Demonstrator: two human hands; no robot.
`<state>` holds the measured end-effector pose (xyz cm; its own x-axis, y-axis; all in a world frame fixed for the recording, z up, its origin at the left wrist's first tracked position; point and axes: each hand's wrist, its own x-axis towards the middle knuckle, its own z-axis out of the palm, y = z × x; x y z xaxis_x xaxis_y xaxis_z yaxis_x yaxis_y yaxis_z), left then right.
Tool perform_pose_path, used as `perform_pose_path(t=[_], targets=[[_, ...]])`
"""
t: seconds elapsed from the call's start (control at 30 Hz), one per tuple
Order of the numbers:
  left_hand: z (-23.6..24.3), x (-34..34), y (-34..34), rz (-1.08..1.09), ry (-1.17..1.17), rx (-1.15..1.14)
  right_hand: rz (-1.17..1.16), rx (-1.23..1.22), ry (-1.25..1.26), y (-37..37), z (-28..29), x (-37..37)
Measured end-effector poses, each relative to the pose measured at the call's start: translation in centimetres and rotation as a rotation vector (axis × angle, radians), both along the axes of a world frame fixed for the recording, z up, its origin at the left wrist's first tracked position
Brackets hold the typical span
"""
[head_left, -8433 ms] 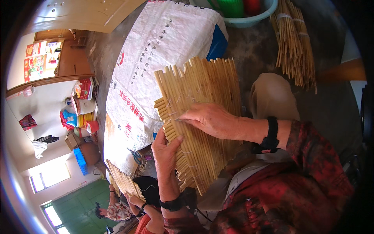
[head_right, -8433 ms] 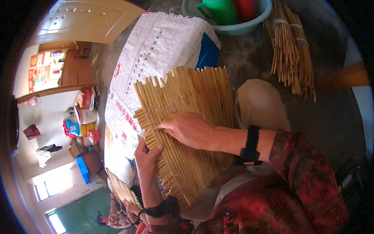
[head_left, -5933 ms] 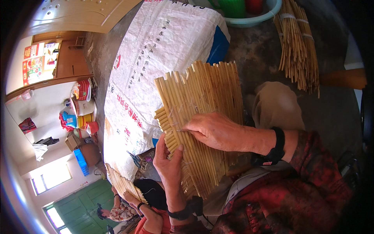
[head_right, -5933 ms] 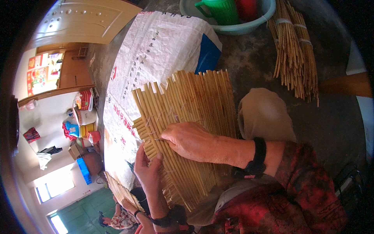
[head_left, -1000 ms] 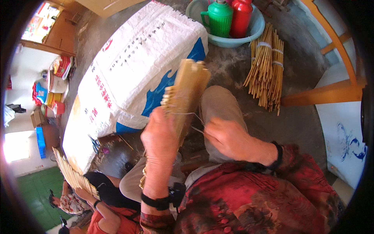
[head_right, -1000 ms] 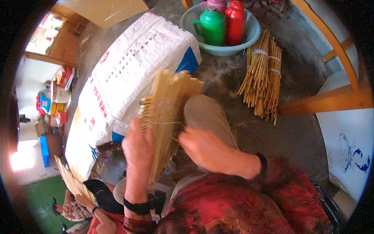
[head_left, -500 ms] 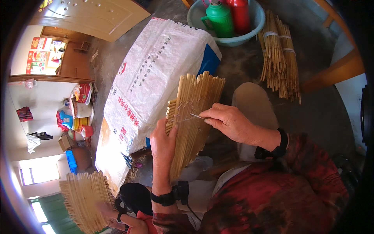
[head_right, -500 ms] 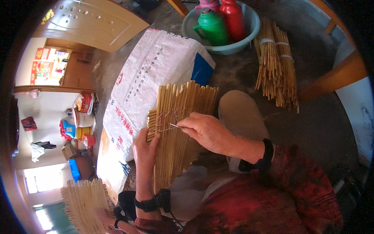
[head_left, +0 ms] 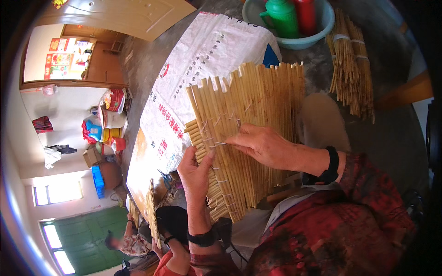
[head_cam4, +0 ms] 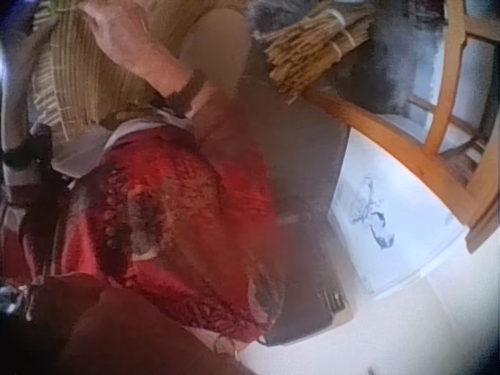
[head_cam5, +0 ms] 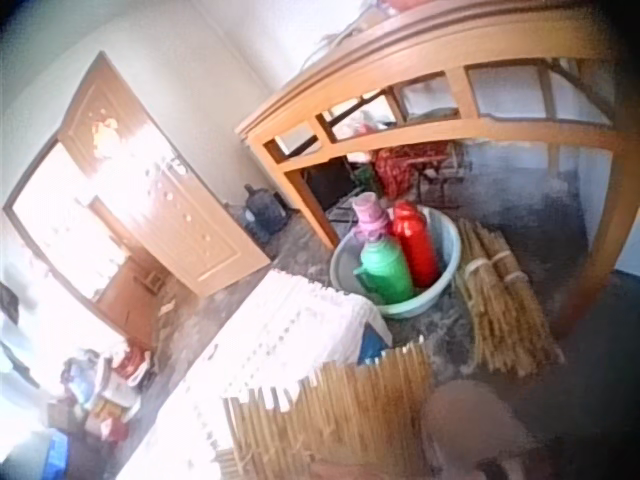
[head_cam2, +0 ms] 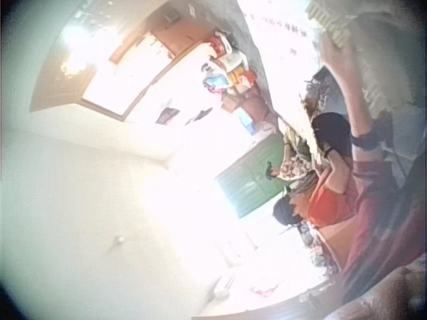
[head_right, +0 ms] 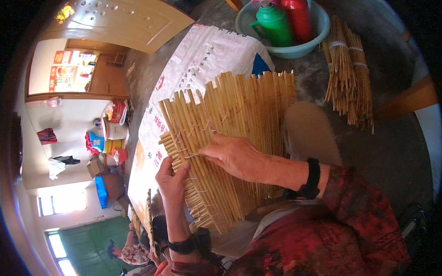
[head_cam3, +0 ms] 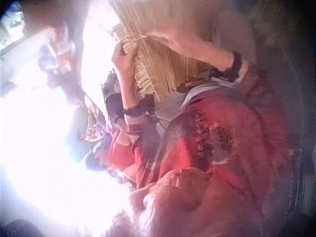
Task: The person weaves a mat using reeds or straw by threading white cord through the material and tying it off. The person aligns the straw pieces, pulls the cord through, and secures the rows by hand while seated.
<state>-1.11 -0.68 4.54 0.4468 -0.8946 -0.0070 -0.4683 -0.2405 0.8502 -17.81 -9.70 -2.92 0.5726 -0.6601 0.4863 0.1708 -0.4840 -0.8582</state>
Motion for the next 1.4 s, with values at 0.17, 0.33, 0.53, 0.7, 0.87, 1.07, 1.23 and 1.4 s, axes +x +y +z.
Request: perform_pose_path(t=[0.17, 0.33, 0.53, 0.7, 0.87, 1.07, 1.23, 1.4], targets=[[0.3, -0.3, 0.5, 0.001, 0.011, 0.001, -0.019, -0.076, 0.058, 0.4, 0.8, 0.2], [0.7, -0.8, 1.2, 0.024, 0.026, -0.019, -0.008, -0.115, 0.063, 0.9, 0.7, 0.4], [1.0, -0.8, 1.4, 0.033, 0.035, -0.034, 0.03, -0.161, 0.125, 0.7, 1.7, -0.1], [0.9, -0.9, 1.6, 0.043, 0.069, -0.034, 0.063, -0.143, 0.149, 0.7, 1.9, -0.3], [1.0, -1.2, 1.4, 0.047, 0.068, -0.049, 0.088, -0.14, 0.151, 0.6, 1.8, -0.4], [1.0, -1.0, 1.7, 0.052, 0.012, -0.012, 0.107, -0.171, 0.149, 0.3, 1.9, -0.4], [0.9, -1.1, 1.8, 0.053, 0.053, -0.042, 0.117, -0.16, 0.157, 0.4, 2.2, -0.4], [1.1, -2.4, 1.7, 0.082, -0.144, 0.018, 0.144, -0.101, 0.216, 0.3, 3.1, -1.3]])
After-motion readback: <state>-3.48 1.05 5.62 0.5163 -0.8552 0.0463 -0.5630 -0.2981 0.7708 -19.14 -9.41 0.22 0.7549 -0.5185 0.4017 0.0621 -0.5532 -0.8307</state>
